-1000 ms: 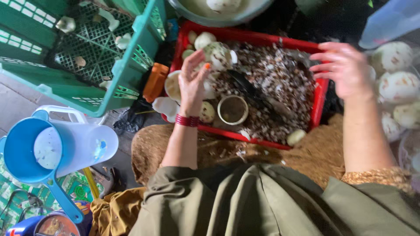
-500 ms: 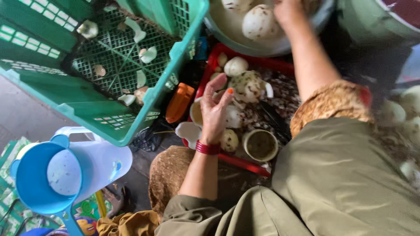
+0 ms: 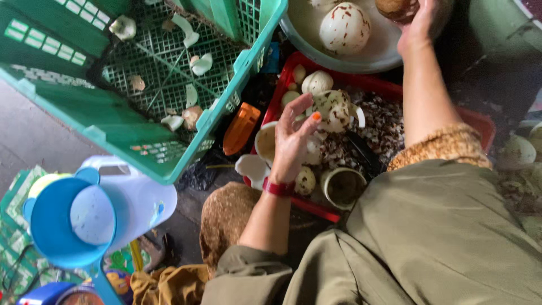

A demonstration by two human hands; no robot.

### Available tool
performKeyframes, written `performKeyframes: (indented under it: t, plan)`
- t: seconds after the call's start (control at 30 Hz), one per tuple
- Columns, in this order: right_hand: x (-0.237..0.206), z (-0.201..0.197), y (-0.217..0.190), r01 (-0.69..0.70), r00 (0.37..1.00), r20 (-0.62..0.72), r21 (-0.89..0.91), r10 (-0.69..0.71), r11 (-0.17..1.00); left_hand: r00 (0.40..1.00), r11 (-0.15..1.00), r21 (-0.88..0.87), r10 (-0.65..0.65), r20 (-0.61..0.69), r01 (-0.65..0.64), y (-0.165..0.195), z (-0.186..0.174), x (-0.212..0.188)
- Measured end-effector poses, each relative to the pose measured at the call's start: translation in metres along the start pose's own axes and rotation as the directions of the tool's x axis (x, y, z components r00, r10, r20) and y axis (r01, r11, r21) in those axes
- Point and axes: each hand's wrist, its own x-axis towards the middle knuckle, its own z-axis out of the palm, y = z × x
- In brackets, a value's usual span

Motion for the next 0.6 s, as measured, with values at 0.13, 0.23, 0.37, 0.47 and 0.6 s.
performKeyframes:
  t: [0.13,0.23,0.37,0.47,0.6]
  plan:
    - [-0.057,-0.03,-0.041,0.073,0.971,0.209,0.22,-0.12,0.973,0.994,0.988,-0.148,-0.022,0.109,0.038,0.006,0.001,0.0]
    - [-0.128,-0.049,-0.095,0.32,0.874,0.348,0.114,-0.339,0.941,0.971,0.976,-0.186,-0.067,0.229,0.111,0.013,0.01,-0.009]
    - [-0.217,-0.059,-0.163,0.323,0.776,0.524,0.147,-0.351,0.935,0.936,0.887,-0.393,-0.108,0.335,0.243,0.016,0.031,-0.033]
    - [-0.243,-0.079,-0.199,0.549,0.569,0.757,-0.058,-0.321,0.834,0.925,0.822,-0.513,-0.043,0.378,0.248,0.017,0.039,-0.051]
    - [-0.242,-0.123,-0.214,0.166,0.792,0.605,-0.339,0.079,0.926,0.972,0.994,-0.068,0.095,0.216,-0.082,0.025,0.026,-0.071]
